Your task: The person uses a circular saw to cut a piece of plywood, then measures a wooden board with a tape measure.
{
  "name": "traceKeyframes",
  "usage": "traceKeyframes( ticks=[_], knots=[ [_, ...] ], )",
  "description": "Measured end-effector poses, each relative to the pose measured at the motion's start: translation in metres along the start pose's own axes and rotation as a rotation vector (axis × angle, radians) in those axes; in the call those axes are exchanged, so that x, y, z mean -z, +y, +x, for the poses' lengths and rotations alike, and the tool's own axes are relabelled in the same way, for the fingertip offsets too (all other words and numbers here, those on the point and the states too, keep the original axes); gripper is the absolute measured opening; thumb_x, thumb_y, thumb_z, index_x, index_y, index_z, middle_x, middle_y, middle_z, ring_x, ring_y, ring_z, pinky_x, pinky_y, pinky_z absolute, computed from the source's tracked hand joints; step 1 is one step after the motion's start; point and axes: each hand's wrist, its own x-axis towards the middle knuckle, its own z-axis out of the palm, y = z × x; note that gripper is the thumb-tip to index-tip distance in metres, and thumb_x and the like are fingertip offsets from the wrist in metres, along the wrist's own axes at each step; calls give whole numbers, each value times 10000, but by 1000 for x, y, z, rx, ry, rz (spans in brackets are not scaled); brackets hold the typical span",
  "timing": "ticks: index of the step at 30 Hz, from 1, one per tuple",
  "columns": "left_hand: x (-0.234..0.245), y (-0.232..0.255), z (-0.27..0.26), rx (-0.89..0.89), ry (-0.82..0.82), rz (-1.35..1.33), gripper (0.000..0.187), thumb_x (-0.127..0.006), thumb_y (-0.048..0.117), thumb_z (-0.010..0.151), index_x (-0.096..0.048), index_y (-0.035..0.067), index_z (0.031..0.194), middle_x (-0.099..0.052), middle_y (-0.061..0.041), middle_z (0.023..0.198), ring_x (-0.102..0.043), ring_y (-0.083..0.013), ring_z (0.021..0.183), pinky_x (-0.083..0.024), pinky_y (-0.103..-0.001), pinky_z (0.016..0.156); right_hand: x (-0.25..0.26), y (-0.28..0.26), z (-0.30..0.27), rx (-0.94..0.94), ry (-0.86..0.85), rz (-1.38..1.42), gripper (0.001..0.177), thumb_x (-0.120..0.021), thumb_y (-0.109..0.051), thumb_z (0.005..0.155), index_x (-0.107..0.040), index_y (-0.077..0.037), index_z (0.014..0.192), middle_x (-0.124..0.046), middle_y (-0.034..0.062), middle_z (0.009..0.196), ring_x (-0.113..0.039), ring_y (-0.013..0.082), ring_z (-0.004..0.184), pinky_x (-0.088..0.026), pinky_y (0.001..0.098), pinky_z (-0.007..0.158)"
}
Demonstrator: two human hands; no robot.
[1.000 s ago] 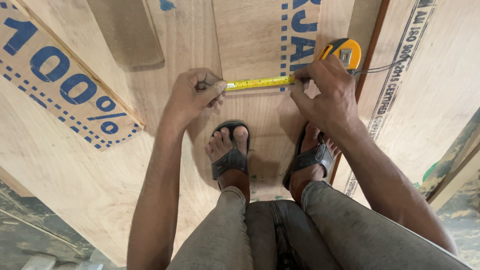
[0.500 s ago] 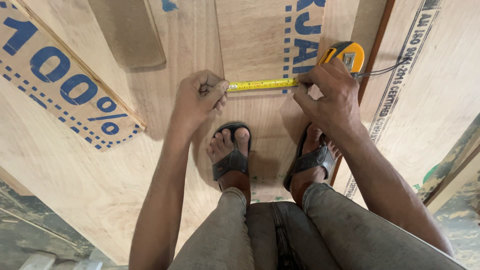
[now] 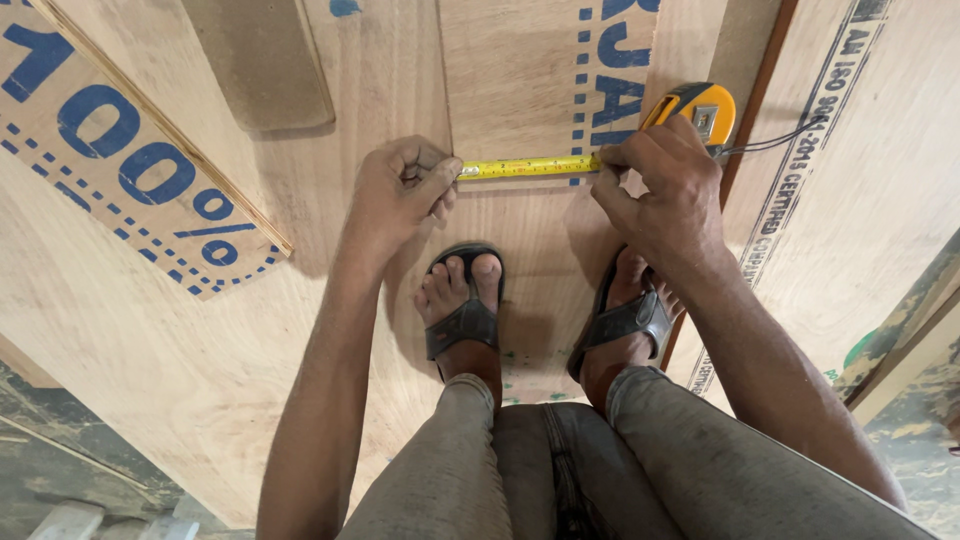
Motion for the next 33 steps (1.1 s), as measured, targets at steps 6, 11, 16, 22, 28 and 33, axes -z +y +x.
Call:
traceKeyframes(
  ticks=[6, 11, 16, 22, 28, 33],
  knots=[
    [0, 3, -2, 3, 1, 6, 159, -707, 123, 989, -679, -22, 930, -684, -44, 714, -631, -64, 600, -511, -221, 521, 1, -2, 1, 4, -3, 7, 147, -852, -66, 898, -720, -16, 942, -686, 66, 876, -574, 158, 850, -504, 325, 683],
    [-1, 7, -2, 13, 17, 54, 160, -706, 130, 985, -684, -18, 926, -685, -48, 696, -636, -67, 583, -520, -225, 506, 0, 1, 0, 2, -17, -14, 162, -864, -73, 880, -719, -13, 918, -683, 69, 848, -567, 167, 823, -496, 330, 659],
    [-1, 8, -2, 8, 15, 79, 166, -701, 133, 990, -684, -16, 921, -686, -52, 690, -638, -68, 579, -521, -226, 500, -3, 4, -1, 30, 69, 47, 108, -813, -11, 946, -728, -16, 1012, -711, 59, 945, -614, 142, 901, -537, 311, 739],
    [0, 6, -2, 23, 11, 59, 174, -702, 134, 990, -674, -19, 912, -681, -51, 689, -630, -70, 575, -513, -228, 497, 1, 1, -1, 13, 16, 32, 146, -852, -28, 887, -717, -17, 939, -692, 64, 883, -588, 165, 869, -511, 336, 704],
    [0, 6, -1, 18, 8, 62, 171, -705, 135, 989, -677, -19, 919, -686, -50, 695, -633, -67, 580, -514, -223, 502, -2, 3, -2, 37, 19, -3, 154, -859, -43, 902, -716, -24, 957, -682, 58, 890, -583, 158, 875, -508, 334, 713],
    [0, 8, -2, 15, 13, 84, 167, -701, 134, 988, -684, -21, 926, -691, -51, 696, -640, -71, 577, -519, -224, 501, -4, 6, -3, 26, 2, -8, 139, -851, -40, 902, -725, -19, 957, -676, 60, 863, -574, 156, 849, -496, 325, 682]
  ],
)
